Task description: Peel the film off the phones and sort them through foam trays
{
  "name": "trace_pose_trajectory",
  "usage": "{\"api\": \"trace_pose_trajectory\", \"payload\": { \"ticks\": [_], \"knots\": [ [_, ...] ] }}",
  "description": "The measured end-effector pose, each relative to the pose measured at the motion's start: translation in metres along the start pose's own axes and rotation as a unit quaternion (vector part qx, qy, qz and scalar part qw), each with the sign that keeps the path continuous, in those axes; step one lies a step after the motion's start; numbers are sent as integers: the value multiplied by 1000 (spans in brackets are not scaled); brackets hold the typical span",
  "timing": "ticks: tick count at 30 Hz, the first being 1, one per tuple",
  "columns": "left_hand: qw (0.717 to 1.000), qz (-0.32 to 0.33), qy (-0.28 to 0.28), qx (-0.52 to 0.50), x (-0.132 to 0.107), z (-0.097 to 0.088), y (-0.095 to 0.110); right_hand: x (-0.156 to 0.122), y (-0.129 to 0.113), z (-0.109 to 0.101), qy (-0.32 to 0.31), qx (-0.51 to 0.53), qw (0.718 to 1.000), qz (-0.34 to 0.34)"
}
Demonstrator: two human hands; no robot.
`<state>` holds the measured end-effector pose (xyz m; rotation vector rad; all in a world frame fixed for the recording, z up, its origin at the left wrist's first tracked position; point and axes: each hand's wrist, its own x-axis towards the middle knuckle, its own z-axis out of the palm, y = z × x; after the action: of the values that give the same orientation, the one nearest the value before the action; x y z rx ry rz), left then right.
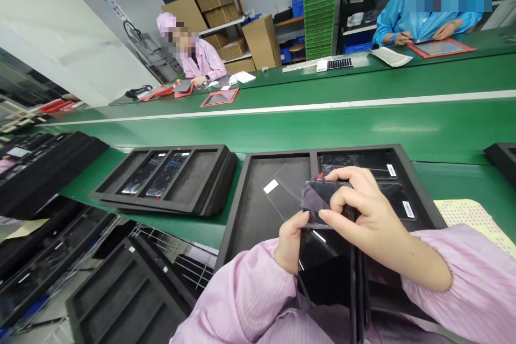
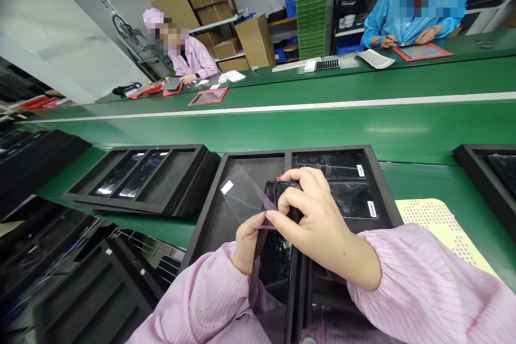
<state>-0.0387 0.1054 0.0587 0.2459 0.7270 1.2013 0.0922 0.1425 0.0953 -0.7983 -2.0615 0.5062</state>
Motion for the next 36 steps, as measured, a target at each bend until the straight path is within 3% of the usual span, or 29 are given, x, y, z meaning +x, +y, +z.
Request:
{"api": "trace_pose_trajectory", "payload": {
  "ticks": [4, 7, 8, 10, 13, 17, 20, 23, 25, 27, 31, 34, 36],
  "knots": [
    [1000, 8, 1, -13, 1, 2, 2, 0, 10, 0, 23, 14, 1000, 13],
    [998, 38, 35, -32, 2, 2, 2, 2, 22, -2, 78, 88, 989, 90],
    [996, 59, 48, -40, 2, 2, 2, 4, 25, -2, 58, 116, 983, 133],
    [989, 118, 64, -55, 0, 2, 1, 6, 28, -1, -50, 125, 967, 218],
    [978, 189, 67, -64, -6, 2, 1, 8, 25, 7, -180, 60, 943, 272],
    [971, 221, 56, -70, -20, -3, 4, 10, 11, 21, -235, 163, 897, 336],
    [965, 240, 72, -77, -34, -12, 12, 22, -1, 24, -224, 235, 872, 367],
    [955, 265, 95, -95, -51, -29, 21, 46, 2, 22, -169, 227, 897, 340],
    [944, 287, 116, -117, -62, -42, 27, 67, 14, 25, -158, 141, 942, 261],
    [935, 294, 139, -144, -72, -54, 32, 87, 31, 36, -185, 19, 971, 154],
    [932, 271, 172, -170, -89, -73, 43, 102, 51, 75, -258, -97, 959, 65],
    [925, 243, 251, -149, -96, -81, 51, 90, 48, 101, -309, -171, 935, 20],
    [926, 233, 265, -136, -97, -83, 54, 79, 44, 111, -337, -207, 918, 0]
  ]
}}
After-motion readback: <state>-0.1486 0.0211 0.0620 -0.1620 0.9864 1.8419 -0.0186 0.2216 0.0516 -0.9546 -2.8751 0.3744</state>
